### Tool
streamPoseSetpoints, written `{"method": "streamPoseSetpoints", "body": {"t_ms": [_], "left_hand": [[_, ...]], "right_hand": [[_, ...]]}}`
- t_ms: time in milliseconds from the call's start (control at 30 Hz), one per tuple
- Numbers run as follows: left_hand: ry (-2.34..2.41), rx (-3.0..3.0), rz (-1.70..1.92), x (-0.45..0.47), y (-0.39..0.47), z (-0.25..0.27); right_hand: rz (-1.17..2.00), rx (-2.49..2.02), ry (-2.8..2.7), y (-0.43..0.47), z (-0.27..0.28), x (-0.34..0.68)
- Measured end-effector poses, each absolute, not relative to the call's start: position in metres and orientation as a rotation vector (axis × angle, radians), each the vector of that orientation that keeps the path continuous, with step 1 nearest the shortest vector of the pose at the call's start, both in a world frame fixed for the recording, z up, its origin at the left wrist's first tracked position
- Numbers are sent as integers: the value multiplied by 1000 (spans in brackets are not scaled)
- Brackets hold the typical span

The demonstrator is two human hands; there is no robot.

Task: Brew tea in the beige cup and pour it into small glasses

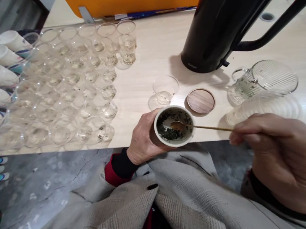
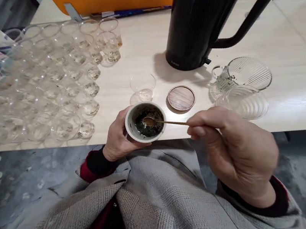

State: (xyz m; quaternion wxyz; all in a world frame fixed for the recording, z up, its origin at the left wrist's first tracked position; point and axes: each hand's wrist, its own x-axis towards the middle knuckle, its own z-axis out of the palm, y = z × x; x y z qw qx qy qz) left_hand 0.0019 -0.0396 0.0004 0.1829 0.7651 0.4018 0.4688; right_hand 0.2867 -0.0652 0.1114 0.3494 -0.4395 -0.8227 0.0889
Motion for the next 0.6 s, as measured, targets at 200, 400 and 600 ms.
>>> {"method": "streamPoseSetpoints", "body": {"t_ms": [200, 400, 600], "left_hand": [[1126, 2177, 1327, 3, -39, 1], [1118, 2157, 1339, 6, -40, 3], [1115, 2146, 1350, 4, -41, 0]], "right_hand": [[362, -965, -2219, -56, 121, 255], [317, -831, -2257, -42, 104, 245], [154, -1098, -2064, -53, 118, 252]]}}
